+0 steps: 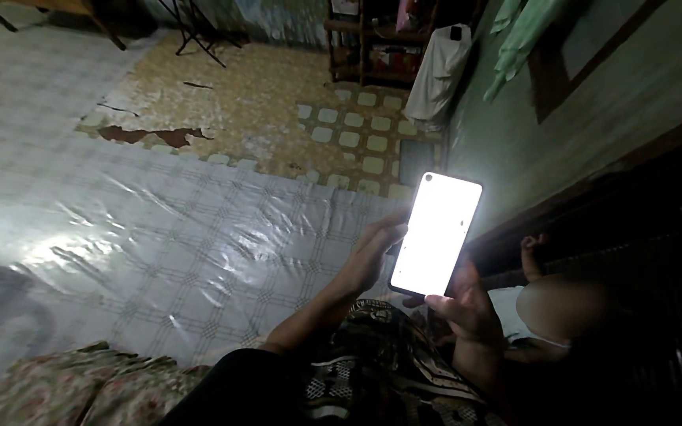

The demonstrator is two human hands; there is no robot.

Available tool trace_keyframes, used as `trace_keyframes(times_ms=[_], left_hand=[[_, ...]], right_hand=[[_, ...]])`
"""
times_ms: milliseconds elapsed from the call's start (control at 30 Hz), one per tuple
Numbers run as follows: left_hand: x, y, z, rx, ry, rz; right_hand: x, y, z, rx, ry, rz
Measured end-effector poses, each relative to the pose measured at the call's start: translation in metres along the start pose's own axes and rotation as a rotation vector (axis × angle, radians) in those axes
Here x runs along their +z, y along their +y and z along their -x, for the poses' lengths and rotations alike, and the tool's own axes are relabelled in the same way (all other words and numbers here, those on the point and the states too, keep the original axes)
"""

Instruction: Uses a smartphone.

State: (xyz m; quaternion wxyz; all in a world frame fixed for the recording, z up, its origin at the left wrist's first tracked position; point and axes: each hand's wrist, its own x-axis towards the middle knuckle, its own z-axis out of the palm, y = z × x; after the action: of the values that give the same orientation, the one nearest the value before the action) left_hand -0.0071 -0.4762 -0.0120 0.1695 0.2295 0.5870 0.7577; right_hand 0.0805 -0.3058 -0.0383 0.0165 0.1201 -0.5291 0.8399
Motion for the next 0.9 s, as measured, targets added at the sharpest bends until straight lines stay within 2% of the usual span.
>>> trace_keyframes(times_ms=[900], left_hand=[[-0.0020, -0.0028, -0.0075, -0.018, 0.005, 0.039]], right_hand=[[-0.0053, 0.0015, -0.0068, 0.017, 0.003, -0.081]])
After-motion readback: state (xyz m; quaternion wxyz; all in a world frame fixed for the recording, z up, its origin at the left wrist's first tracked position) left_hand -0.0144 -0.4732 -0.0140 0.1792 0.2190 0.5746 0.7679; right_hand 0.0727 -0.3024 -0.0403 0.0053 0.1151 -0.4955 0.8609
